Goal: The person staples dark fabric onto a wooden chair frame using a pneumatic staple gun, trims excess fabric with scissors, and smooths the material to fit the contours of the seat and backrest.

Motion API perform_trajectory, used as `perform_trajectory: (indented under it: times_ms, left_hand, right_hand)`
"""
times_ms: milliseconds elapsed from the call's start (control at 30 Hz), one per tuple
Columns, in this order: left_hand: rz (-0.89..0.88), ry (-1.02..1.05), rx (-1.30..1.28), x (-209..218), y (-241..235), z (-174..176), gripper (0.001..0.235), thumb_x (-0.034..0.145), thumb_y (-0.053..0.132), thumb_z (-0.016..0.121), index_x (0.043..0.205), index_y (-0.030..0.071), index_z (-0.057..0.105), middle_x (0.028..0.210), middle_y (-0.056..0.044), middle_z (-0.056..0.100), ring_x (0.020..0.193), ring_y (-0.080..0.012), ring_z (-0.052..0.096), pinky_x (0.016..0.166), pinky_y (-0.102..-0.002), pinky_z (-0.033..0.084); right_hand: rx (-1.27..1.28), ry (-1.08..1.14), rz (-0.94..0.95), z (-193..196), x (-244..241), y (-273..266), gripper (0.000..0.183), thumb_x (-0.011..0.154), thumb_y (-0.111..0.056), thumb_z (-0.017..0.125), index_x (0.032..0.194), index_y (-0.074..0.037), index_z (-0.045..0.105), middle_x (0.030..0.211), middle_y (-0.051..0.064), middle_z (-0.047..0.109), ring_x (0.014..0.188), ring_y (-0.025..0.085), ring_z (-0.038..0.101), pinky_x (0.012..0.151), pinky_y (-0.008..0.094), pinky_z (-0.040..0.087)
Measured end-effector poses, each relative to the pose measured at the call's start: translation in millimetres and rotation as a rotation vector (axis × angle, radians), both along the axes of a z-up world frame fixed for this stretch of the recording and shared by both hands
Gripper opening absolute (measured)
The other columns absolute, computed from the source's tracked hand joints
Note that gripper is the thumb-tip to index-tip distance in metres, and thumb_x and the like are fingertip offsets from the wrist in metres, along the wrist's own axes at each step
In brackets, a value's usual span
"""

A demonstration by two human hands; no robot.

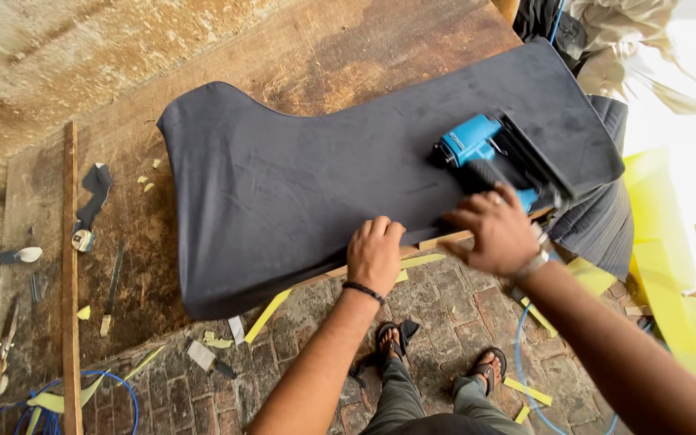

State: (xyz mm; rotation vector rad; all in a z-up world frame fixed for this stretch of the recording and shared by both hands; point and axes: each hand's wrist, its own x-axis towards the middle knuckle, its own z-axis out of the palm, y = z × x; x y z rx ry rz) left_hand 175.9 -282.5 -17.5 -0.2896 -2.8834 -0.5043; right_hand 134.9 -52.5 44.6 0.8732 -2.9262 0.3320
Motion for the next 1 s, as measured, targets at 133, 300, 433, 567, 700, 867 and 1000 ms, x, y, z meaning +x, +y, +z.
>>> perform_trajectory:
  times_ms: [133,300,433,567,700,867,1000]
  left_hand:
    - [-0.003,-0.14,0.036,-28,-6,10,0.019,0.098,0.005,0.051,0.108,0.007,0.067,0.108,-0.014,0.067,0.103,-0.0314,0.065,0.092,-0.045,0.053]
    - [-0.11,-0.078,0.091,-33,-14,2,0.015,0.096,0.006,0.055,0.107,0.006,0.066,0.105,-0.014,0.069,0.101,-0.0332,0.065,0.089,-0.045,0.054]
    - [-0.116,-0.087,0.146,-33,-15,0,0.023,0.083,0.015,0.07,0.104,0.006,0.064,0.1,-0.012,0.068,0.095,-0.0313,0.066,0.083,-0.044,0.055]
    - [-0.098,-0.073,0.172,-32,-14,6,0.02,0.084,0.019,0.076,0.098,0.01,0.064,0.094,-0.007,0.068,0.091,-0.0283,0.067,0.081,-0.043,0.055]
    - [-0.116,-0.034,0.174,-28,-18,6,0.022,0.08,0.02,0.078,0.094,0.011,0.064,0.092,-0.007,0.067,0.089,-0.0298,0.066,0.078,-0.045,0.054]
    - [-0.125,-0.061,0.062,-29,-9,-1,0.019,0.085,0.018,0.073,0.097,0.008,0.063,0.095,-0.011,0.068,0.091,-0.0318,0.067,0.08,-0.046,0.055]
    - [-0.06,-0.15,-0.07,-34,1,2,0.012,0.092,0.016,0.065,0.097,0.006,0.062,0.101,-0.018,0.069,0.098,-0.035,0.069,0.085,-0.047,0.056]
  right_hand:
    - [0.149,-0.037,-0.016,-10,-5,-22,0.08,0.068,-0.05,0.084,0.143,-0.028,0.062,0.124,0.005,0.061,0.132,0.024,0.048,0.116,0.06,0.018]
    - [0.166,-0.138,0.243,-18,-81,23,0.059,0.067,-0.032,0.079,0.125,-0.032,0.072,0.134,0.001,0.064,0.148,0.021,0.034,0.114,0.062,0.015]
    - [-0.586,-0.242,0.024,-5,-162,86,0.027,0.09,-0.022,0.064,0.115,-0.016,0.074,0.117,0.009,0.072,0.119,0.029,0.054,0.102,0.059,0.035]
    - [-0.877,-0.007,-0.599,19,-200,138,0.021,0.098,-0.012,0.061,0.11,0.0,0.074,0.099,0.022,0.073,0.083,0.035,0.07,0.078,0.051,0.057]
    - [-1.097,-0.312,-0.416,49,-166,137,0.023,0.109,-0.017,0.063,0.125,-0.002,0.071,0.105,0.011,0.074,0.088,0.024,0.072,0.081,0.036,0.059]
    - [0.004,-0.221,0.05,6,-37,11,0.059,0.072,-0.039,0.084,0.127,-0.024,0.071,0.127,0.005,0.066,0.12,0.025,0.059,0.104,0.041,0.048]
    - [0.225,-0.043,-0.031,-21,1,-48,0.049,0.085,-0.037,0.073,0.123,-0.008,0.062,0.115,0.012,0.062,0.111,0.029,0.06,0.094,0.045,0.051]
